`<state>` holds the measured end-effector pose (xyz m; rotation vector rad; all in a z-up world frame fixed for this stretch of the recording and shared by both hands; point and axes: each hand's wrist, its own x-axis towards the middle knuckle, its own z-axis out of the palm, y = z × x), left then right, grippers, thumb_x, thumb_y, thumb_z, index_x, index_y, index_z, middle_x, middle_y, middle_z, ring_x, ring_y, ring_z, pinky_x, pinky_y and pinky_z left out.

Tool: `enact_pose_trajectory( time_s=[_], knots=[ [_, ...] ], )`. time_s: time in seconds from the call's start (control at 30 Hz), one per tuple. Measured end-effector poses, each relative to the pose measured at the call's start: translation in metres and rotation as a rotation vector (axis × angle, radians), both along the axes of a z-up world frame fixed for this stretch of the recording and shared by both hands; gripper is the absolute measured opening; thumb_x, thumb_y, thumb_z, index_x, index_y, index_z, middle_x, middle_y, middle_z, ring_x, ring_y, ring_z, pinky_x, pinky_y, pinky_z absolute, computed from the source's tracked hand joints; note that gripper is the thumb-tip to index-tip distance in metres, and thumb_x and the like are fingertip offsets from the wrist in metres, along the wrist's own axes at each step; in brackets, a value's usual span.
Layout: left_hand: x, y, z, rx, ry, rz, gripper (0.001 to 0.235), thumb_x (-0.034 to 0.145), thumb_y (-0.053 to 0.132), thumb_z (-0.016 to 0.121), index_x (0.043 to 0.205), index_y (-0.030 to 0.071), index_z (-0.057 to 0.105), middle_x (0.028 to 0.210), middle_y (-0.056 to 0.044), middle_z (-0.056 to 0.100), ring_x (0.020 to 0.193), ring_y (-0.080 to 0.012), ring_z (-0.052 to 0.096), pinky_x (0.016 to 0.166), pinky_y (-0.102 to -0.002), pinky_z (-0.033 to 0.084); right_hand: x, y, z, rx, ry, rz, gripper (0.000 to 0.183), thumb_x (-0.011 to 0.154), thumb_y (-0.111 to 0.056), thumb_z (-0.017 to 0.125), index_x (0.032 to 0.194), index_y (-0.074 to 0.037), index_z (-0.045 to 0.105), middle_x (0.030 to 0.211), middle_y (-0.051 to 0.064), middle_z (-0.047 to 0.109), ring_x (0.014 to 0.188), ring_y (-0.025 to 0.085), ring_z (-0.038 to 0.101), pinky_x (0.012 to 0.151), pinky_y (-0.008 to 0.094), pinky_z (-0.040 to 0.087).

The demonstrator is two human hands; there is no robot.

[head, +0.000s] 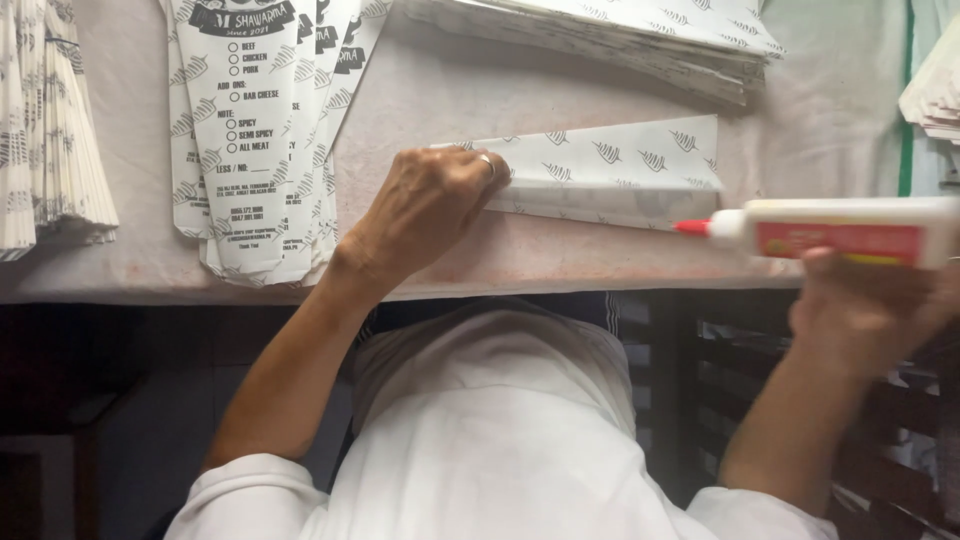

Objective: The person applies glue to paper shawarma wrappers and folds them, handling each one individually from a stack on a table.

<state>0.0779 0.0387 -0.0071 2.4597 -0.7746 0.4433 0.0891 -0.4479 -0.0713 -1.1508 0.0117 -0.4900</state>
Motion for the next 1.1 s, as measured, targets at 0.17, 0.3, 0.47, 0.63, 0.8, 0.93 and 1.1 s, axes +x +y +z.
enact_pose_trajectory(
  time_s=[0.17,0.3,0.47,0.63,0.8,0.93,1.1],
  knots=[
    [0.012,0.004,0.004,-0.029,0.137,0.054,0.033,0.114,0.025,0.047,0.087,0.009,0.058,0.052,0.005,0.043,0.039,-0.0096,0.042,0.040,-0.029,0.037,-0.007,0.132,0.051,-0.461,-0.236,0.099,0.065,0.074,0.015,0.084,0.122,-0.013,0.051,0.128,0.010,0.055,0.114,0.031,0.061,0.102,0.055,0.063],
    [0.018,0.005,0.012,-0.029,0.228,0.103,0.024,0.107,0.022,0.060,0.093,0.006,0.070,0.062,-0.006,0.066,0.050,-0.0271,0.062,0.051,-0.042,0.045,-0.002,0.164,0.059,-0.471,-0.069,0.203,0.045,0.077,0.002,0.092,0.102,-0.009,0.057,0.097,0.007,0.064,0.095,0.020,0.067,0.083,0.037,0.064],
    [0.020,0.006,0.014,-0.023,0.237,0.113,0.022,0.106,0.023,0.062,0.093,0.007,0.070,0.063,-0.008,0.067,0.052,-0.0315,0.063,0.054,-0.044,0.045,-0.001,0.158,0.057,-0.508,-0.040,0.173,0.045,0.075,0.001,0.093,0.100,-0.007,0.057,0.095,0.008,0.064,0.092,0.020,0.067,0.083,0.036,0.064],
    [0.022,0.007,0.019,-0.024,0.253,0.095,0.022,0.106,0.021,0.064,0.091,0.007,0.071,0.059,-0.005,0.065,0.048,-0.0249,0.059,0.051,-0.041,0.044,0.001,0.111,0.050,-0.424,0.026,0.087,0.049,0.072,0.005,0.093,0.104,-0.007,0.059,0.097,0.009,0.068,0.090,0.020,0.070,0.081,0.035,0.065],
    [0.023,0.008,0.027,-0.060,0.325,0.091,0.017,0.104,0.018,0.066,0.098,0.006,0.077,0.073,-0.006,0.075,0.056,-0.0241,0.067,0.057,-0.040,0.049,0.003,0.052,0.048,-0.460,0.036,-0.164,0.058,0.067,0.015,0.096,0.110,-0.002,0.060,0.095,0.010,0.060,0.087,0.022,0.068,0.078,0.036,0.067],
    [0.024,0.008,0.028,-0.072,0.313,0.085,0.016,0.103,0.017,0.068,0.097,0.005,0.076,0.073,-0.007,0.075,0.058,-0.0260,0.067,0.058,-0.040,0.048,0.003,0.029,0.050,-0.339,-0.021,-0.169,0.070,0.074,0.021,0.089,0.135,-0.002,0.065,0.118,0.018,0.070,0.109,0.030,0.072,0.101,0.048,0.070],
    [0.027,0.010,0.029,-0.087,0.332,0.076,0.014,0.101,0.016,0.070,0.100,0.004,0.077,0.084,-0.007,0.078,0.068,-0.0259,0.072,0.065,-0.039,0.051,-0.004,0.039,0.054,-0.439,-0.022,-0.140,0.052,0.076,0.009,0.092,0.117,-0.004,0.062,0.100,0.010,0.062,0.095,0.023,0.066,0.094,0.039,0.065]
  ],
)
